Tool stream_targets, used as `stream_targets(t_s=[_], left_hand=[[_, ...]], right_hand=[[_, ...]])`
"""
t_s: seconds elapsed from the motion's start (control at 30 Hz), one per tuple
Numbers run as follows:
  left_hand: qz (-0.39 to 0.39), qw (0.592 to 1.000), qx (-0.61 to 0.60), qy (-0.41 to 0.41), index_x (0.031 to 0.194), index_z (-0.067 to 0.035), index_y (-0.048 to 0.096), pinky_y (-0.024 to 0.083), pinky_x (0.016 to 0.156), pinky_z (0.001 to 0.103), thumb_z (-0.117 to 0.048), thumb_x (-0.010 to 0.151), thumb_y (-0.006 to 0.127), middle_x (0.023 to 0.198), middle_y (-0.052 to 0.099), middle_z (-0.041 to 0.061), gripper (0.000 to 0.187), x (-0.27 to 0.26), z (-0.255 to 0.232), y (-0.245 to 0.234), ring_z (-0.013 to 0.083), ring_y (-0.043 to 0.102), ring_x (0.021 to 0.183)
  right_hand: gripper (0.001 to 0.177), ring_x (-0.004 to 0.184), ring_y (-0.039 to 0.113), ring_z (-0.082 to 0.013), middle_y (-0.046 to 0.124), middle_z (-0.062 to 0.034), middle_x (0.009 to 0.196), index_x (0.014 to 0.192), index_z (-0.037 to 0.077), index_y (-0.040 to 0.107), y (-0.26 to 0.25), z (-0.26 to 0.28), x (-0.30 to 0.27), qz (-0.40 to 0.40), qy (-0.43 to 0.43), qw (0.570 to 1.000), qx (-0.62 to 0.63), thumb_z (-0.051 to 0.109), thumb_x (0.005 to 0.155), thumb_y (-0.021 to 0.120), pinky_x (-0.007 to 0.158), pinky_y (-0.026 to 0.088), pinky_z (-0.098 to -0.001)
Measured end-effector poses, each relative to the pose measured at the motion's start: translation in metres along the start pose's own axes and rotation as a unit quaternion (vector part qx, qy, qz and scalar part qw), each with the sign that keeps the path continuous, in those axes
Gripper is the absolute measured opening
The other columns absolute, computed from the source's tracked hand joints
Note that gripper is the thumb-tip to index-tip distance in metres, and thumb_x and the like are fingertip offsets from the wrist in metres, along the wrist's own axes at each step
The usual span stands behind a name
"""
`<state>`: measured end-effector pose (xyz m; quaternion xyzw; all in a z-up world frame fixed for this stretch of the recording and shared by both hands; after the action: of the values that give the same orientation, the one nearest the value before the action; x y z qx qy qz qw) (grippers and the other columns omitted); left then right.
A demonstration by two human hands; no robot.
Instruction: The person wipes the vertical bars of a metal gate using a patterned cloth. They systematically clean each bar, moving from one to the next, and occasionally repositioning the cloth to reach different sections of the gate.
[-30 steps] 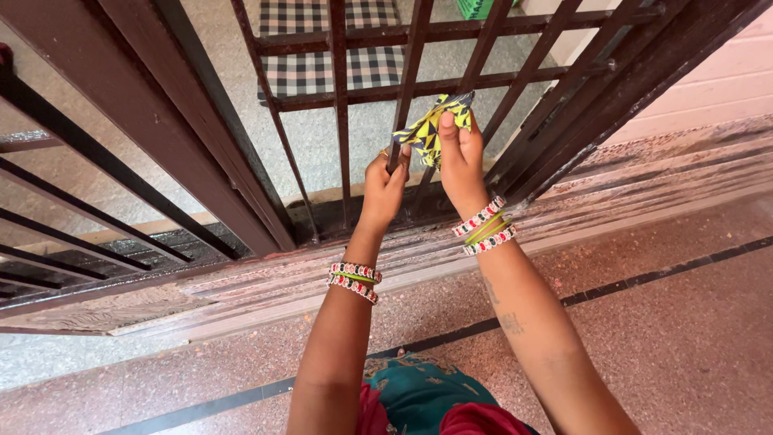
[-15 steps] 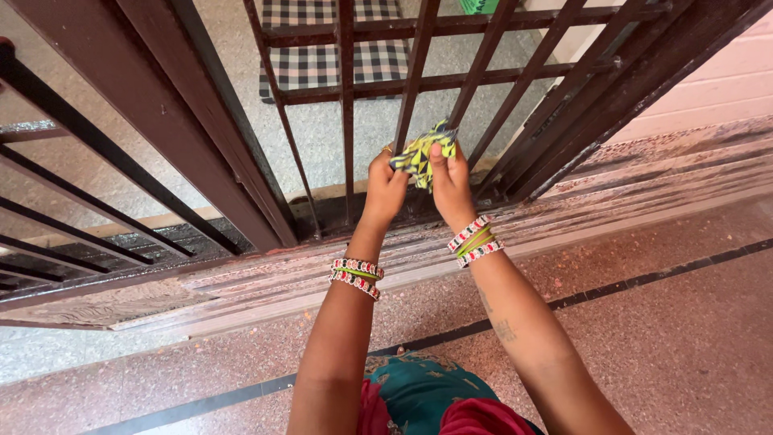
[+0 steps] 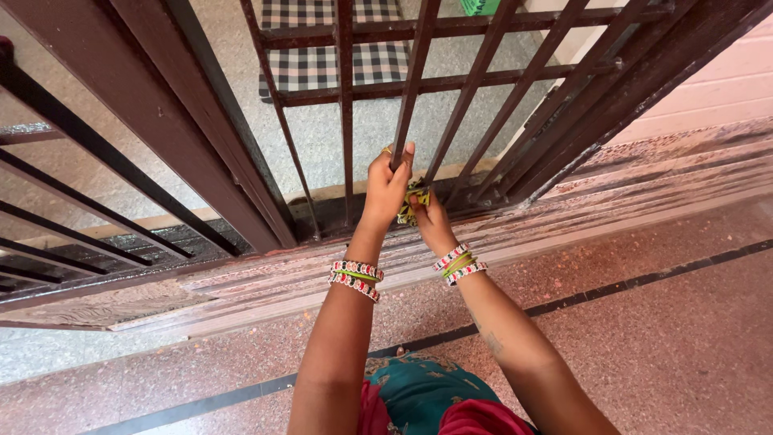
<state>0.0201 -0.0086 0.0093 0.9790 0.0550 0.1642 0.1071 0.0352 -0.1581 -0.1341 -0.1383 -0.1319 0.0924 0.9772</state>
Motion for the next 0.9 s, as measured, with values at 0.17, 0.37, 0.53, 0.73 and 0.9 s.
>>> stream_targets(t_s=[0.17,0.37,0.53,0.73,0.9], left_hand=[[0.0,1.0,0.023,0.005,0.082,-0.008,0.052,0.03,0.053,0.024,-0.031,0.108,0.06,0.067,0.042,-0.01,0.035,0.003,0.001,-0.001,0.0009,0.035,0.061],[0.011,0.998,-0.01,0.058,0.092,-0.006,0.059,0.033,0.06,0.024,-0.029,0.109,0.059,0.076,0.045,-0.009,0.028,0.001,0.001,0.0,0.0021,0.038,0.07],[-0.008,0.999,0.034,0.005,0.081,-0.007,0.052,0.032,0.055,0.025,-0.029,0.107,0.06,0.068,0.043,-0.008,0.036,0.002,0.005,0.0,0.0032,0.036,0.063],[-0.004,0.999,0.022,0.033,0.082,-0.007,0.052,0.032,0.057,0.025,-0.027,0.108,0.059,0.07,0.043,-0.009,0.033,0.004,0.008,0.0,0.0022,0.036,0.066],[0.016,0.999,-0.036,0.022,0.103,-0.002,0.06,0.034,0.058,0.024,-0.011,0.103,0.057,0.077,0.051,-0.007,0.01,0.003,0.023,-0.003,0.0022,0.042,0.068]], right_hand=[[0.037,0.095,0.054,-0.0104,0.06,0.0,0.105,0.129,0.004,0.052,-0.007,0.03,-0.001,-0.005,-0.057,0.996,0.064,0.036,0.111,0.05,0.084,0.047,-0.0282],[0.037,0.096,0.061,-0.0106,0.061,-0.0025,0.106,0.12,0.005,0.053,-0.038,0.142,0.033,-0.057,-0.094,0.989,0.103,0.041,0.112,0.051,0.085,0.055,-0.0288],[0.033,0.088,0.054,-0.0041,0.06,0.0028,0.099,0.116,0.005,0.054,-0.054,0.22,0.06,-0.08,-0.177,0.968,0.162,0.038,0.114,0.051,0.078,0.048,-0.0232],[0.032,0.08,0.044,-0.002,0.051,0.0057,0.088,0.107,0.006,0.053,-0.045,0.205,0.059,-0.103,-0.158,0.966,0.178,0.037,0.115,0.054,0.07,0.039,-0.0221],[0.034,0.088,0.055,-0.0047,0.06,0.0025,0.097,0.112,0.005,0.055,-0.036,0.185,0.05,-0.082,-0.166,0.967,0.174,0.038,0.112,0.053,0.079,0.049,-0.024]])
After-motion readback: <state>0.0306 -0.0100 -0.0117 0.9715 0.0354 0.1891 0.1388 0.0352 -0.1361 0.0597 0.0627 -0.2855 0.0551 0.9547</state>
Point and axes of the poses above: each hand's wrist, its own x-axis towards the middle knuckle, its own y-axis out of the palm, z = x × y, the point moved 3 cm from there along x, towards the middle knuckle
